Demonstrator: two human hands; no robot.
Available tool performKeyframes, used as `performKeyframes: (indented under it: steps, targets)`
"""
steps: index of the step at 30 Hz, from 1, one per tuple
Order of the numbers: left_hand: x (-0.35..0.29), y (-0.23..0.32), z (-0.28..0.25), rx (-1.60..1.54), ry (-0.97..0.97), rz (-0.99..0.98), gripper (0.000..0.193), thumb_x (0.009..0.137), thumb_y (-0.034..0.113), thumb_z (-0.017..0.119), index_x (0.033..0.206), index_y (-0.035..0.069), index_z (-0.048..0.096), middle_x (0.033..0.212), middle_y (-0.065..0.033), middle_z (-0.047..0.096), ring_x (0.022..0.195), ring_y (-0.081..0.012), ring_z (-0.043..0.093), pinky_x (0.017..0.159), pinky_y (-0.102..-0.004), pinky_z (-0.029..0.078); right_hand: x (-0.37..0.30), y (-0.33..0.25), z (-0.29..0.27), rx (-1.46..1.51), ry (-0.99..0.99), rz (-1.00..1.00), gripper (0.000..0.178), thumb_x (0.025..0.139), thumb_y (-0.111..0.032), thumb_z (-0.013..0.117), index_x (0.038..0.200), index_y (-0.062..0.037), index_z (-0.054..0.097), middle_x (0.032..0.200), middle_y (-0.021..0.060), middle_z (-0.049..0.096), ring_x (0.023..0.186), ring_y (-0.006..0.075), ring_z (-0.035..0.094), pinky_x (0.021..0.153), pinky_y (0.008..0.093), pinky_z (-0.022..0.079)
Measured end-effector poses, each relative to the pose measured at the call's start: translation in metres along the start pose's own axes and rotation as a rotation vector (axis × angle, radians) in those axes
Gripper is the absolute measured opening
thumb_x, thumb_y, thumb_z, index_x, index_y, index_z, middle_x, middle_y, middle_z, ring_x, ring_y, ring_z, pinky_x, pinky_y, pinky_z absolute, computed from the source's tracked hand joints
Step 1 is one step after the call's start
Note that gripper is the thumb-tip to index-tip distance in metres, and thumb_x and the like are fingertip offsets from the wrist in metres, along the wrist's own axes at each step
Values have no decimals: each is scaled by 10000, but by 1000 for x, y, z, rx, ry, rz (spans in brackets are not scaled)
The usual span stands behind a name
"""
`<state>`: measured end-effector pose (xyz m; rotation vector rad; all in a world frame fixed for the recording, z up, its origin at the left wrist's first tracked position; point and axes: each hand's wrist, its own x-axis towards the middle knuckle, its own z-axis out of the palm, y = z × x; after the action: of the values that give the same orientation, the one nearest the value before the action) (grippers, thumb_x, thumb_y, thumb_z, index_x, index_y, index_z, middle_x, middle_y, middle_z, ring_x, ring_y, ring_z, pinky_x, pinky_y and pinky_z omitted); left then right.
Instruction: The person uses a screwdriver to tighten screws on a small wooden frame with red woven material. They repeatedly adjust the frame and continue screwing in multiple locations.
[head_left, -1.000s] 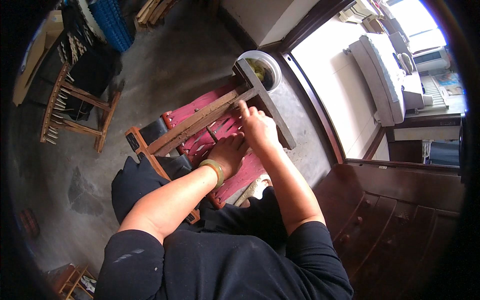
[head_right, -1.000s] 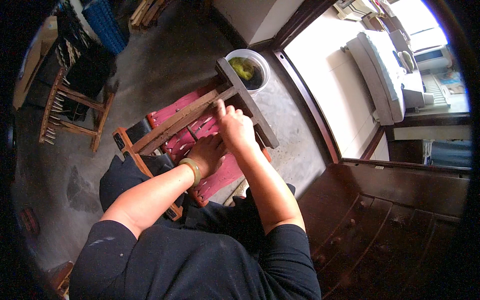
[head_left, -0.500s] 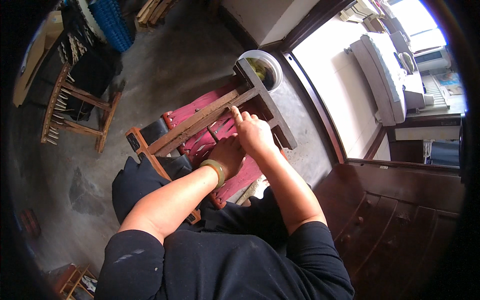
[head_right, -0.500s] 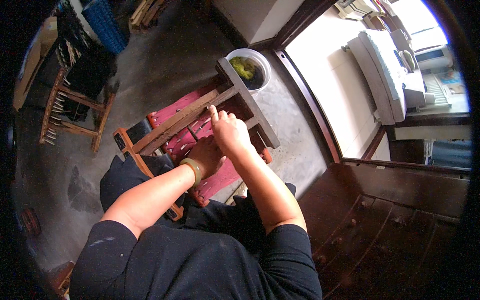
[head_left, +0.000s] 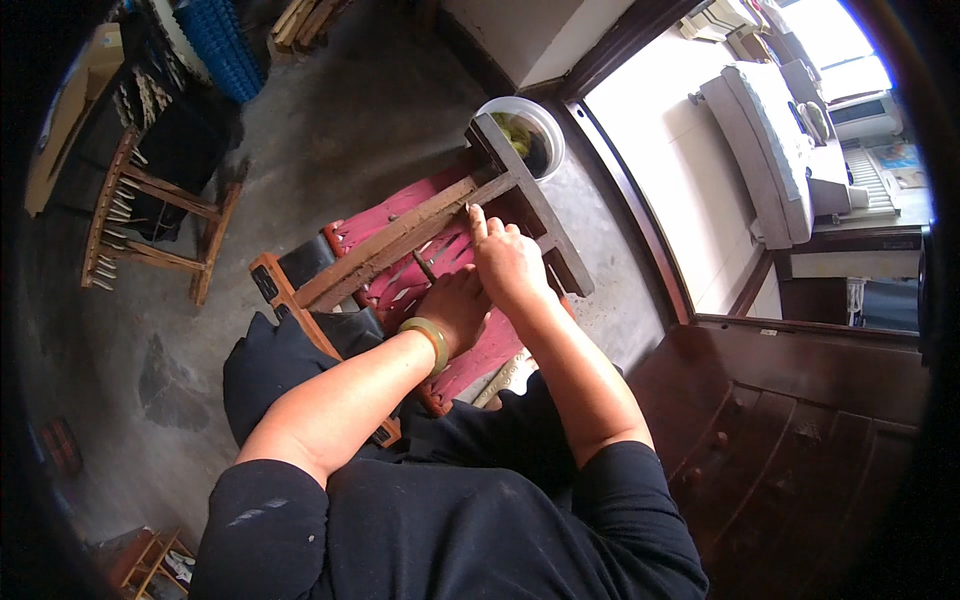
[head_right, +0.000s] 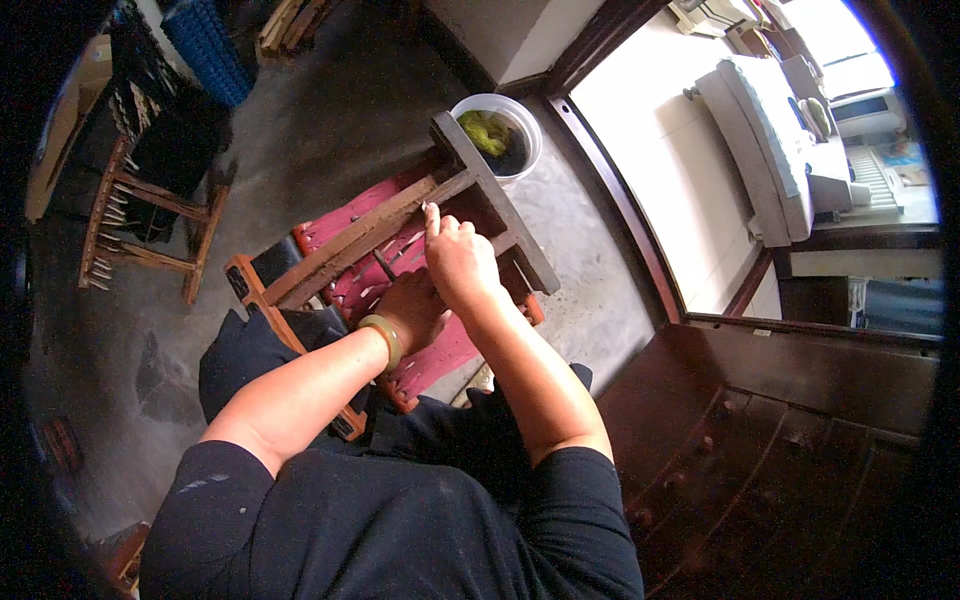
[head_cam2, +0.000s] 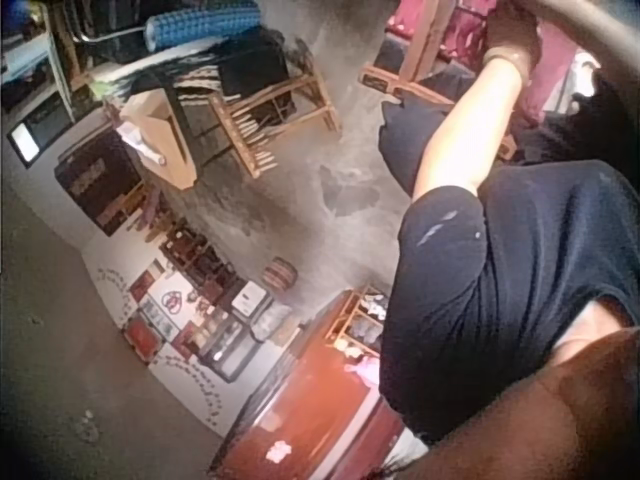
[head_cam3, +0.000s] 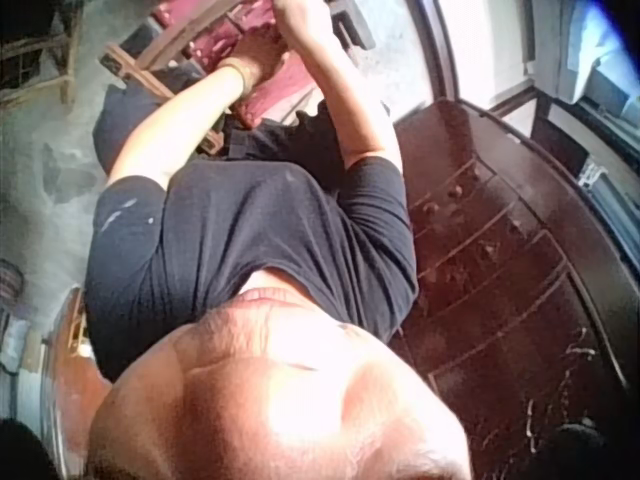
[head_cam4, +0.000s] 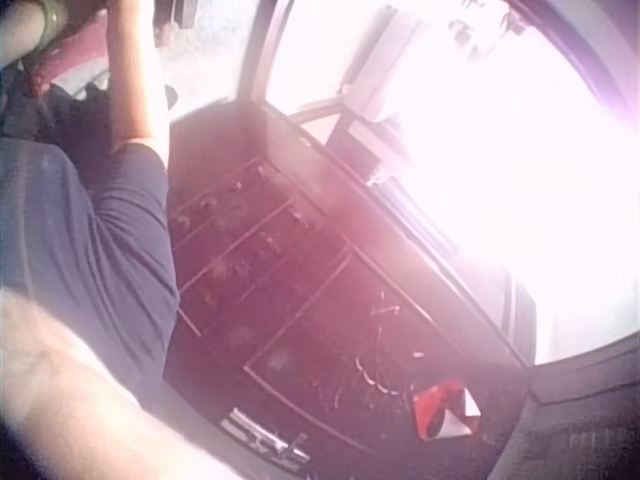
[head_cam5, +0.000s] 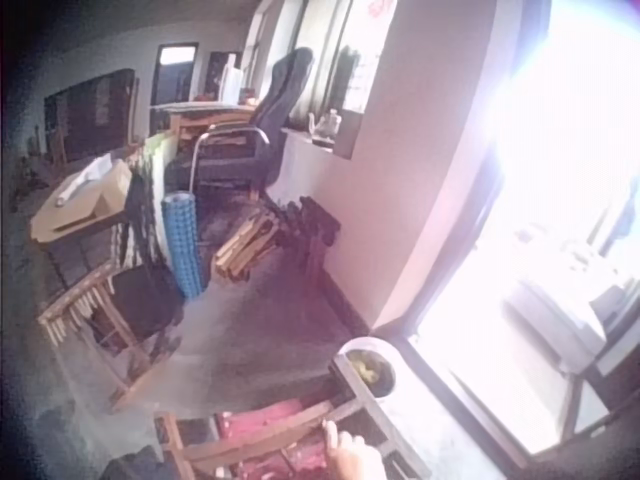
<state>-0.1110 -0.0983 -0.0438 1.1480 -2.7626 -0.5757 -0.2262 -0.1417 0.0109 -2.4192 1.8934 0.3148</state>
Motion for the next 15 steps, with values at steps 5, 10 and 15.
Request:
performKeyframes:
  steps: [5, 10, 15]
  targets:
    - [-4, -2, 7, 14, 203, 29, 518, 826, 219, 602, 1302, 73, 459, 1248, -181, 513, 1099, -326, 533, 882, -433, 466, 3, 19, -2, -3, 127, 46, 563, 846, -75, 536, 1396, -77, 413, 1016, 137, 602, 897, 292, 635, 739, 393, 543]
    - [-1, 2, 9, 64, 281, 29, 556, 801, 207, 614, 1310, 80, 432, 1219, -184, 507, 1079, -332, 536, 854, -435, 473, 8, 34, 5, -52, 209, 120, 509, 871, -103, 524, 1367, -16, 446, 974, 142, 620, 882, 278, 633, 698, 370, 554]
    - [0, -4, 15, -14, 253, 47, 461, 791, 190, 611, 1223, 76, 497, 1108, -162, 554, 1006, -332, 564, 800, -445, 489, 0, 13, -7, -32, 9, 50, 547, 863, -74, 517, 1396, -24, 405, 1021, 143, 611, 924, 289, 630, 756, 387, 547]
